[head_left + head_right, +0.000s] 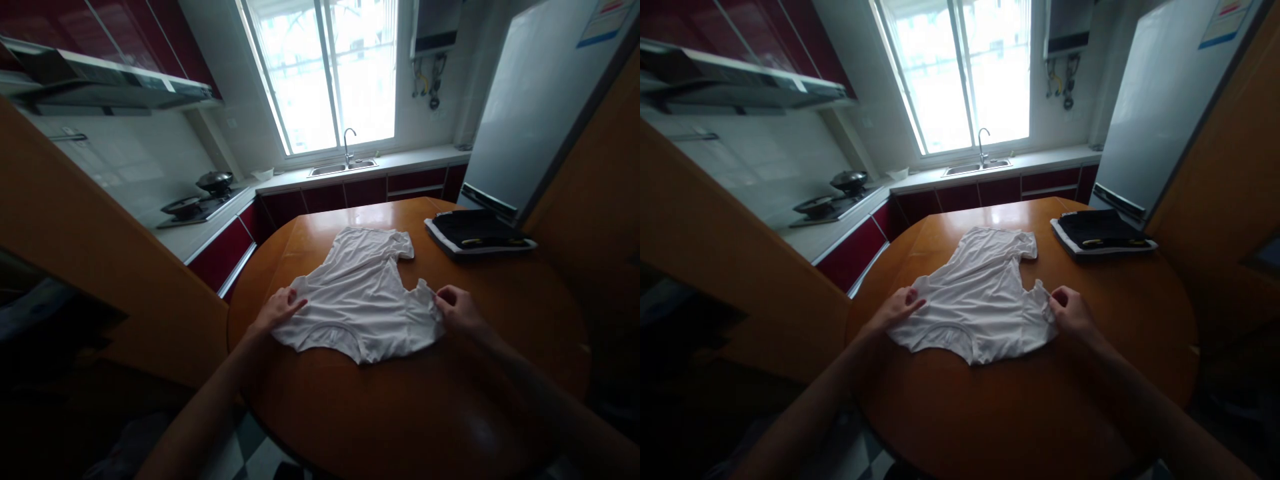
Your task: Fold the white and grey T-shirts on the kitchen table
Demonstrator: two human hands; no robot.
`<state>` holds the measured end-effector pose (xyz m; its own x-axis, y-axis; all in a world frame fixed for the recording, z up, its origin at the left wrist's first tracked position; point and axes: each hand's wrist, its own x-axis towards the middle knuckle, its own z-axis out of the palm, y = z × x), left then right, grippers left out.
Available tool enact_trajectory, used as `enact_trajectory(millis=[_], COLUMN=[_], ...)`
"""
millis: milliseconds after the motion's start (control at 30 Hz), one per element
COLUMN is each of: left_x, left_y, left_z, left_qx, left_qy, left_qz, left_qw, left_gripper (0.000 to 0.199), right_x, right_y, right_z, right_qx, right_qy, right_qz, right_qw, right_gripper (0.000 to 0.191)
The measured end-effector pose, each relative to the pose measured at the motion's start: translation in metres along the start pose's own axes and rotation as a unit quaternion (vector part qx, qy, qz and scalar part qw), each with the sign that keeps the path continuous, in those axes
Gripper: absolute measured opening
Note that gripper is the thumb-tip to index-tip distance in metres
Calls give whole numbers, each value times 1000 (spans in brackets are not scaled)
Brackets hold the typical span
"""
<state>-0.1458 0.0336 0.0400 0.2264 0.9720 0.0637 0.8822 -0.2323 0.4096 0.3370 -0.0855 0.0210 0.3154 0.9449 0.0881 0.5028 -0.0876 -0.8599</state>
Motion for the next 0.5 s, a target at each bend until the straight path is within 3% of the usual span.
enact_trajectory(millis=[100,233,367,500], left_x=[-5,-8,-10,-10], left_y=[16,21,-1,-34], left_z=[7,12,3,-17], left_qx=[41,-49,-224,-234], left_qy=[-8,-19,-20,72], left_qz=[2,-5,-71,-170], left_qw=[999,999,972,955], left_gripper=[47,26,35,31], right_x=[7,1,-9,-6], right_y=[1,10,31,49], right_z=[-22,-43,-51,-52], right_qx=[105,153,108,108], right_qy=[51,66,61,93], right_qz=[80,135,134,151], right_qw=[990,977,983,978], right_gripper=[21,21,16,10])
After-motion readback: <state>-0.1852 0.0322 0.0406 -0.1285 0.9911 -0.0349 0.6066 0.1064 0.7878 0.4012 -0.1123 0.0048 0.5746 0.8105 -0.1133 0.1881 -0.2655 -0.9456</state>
